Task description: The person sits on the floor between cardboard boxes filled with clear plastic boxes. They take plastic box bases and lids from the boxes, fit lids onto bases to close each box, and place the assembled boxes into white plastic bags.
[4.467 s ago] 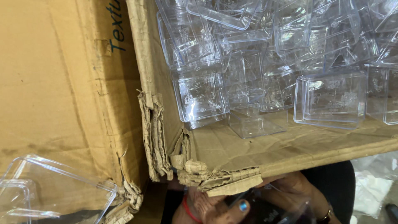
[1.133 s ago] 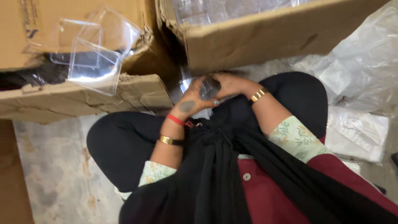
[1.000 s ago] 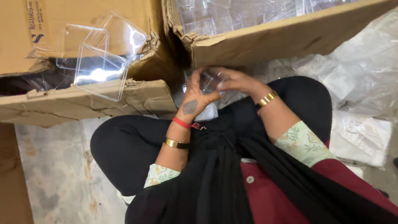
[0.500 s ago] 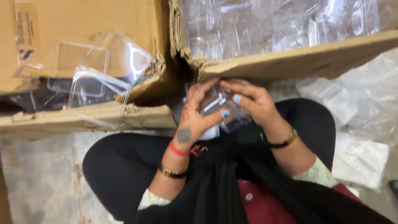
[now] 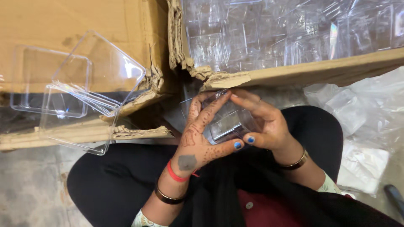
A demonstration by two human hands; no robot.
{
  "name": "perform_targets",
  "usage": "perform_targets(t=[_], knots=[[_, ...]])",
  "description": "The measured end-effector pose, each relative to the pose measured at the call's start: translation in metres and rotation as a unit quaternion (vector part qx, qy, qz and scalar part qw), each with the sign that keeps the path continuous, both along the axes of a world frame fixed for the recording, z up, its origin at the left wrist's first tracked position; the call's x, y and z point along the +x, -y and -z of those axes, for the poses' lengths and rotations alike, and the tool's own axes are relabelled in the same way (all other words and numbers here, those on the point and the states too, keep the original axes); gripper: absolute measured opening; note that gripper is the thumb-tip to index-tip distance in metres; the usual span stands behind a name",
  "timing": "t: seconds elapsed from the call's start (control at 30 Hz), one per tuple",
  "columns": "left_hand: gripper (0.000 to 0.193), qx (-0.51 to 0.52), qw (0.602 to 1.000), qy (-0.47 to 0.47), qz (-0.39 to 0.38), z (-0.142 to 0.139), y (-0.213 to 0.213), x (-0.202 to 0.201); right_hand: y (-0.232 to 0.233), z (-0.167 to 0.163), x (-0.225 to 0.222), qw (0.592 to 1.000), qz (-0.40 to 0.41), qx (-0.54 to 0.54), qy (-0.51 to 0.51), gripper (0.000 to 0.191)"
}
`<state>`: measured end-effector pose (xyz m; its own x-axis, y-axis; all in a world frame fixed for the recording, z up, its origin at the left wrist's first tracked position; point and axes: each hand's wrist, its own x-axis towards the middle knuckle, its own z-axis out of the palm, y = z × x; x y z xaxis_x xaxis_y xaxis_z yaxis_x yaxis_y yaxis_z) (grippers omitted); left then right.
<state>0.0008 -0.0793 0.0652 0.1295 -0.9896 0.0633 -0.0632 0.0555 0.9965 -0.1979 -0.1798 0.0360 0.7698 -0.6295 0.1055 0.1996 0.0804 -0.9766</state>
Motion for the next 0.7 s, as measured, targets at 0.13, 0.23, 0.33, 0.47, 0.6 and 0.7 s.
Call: perform_targets(t=[0.13,0.23,0.33,0.47,0.6,0.7], knots=[[0.088,0.007,1.0,-0.021,0.004,-0.002,-0.002,0.002,0.004,0.001,-0.004,0.994,-0.013,0.092,0.063,0.067],[0.086,0.023,0.997,-0.073,0.01,-0.002,-0.002,0.003,0.005,0.001,-0.005,0.99,-0.021,0.114,0.08,0.061],[0.087,0.0,1.0,0.016,0.006,-0.004,-0.001,0.002,0.005,0.002,-0.005,0.995,-0.02,0.08,0.062,0.061],[0.089,-0.004,0.999,0.051,-0.007,-0.007,0.0,0.001,0.004,0.001,-0.007,0.999,-0.008,0.027,0.024,0.061],[0.094,0.0,0.995,0.099,-0.002,-0.011,-0.002,0.001,0.004,-0.006,-0.009,0.998,-0.024,0.025,0.051,0.059],[0.1,-0.042,0.993,0.115,0.004,-0.012,-0.004,0.001,0.002,-0.014,-0.007,0.995,-0.026,0.037,0.09,0.059]])
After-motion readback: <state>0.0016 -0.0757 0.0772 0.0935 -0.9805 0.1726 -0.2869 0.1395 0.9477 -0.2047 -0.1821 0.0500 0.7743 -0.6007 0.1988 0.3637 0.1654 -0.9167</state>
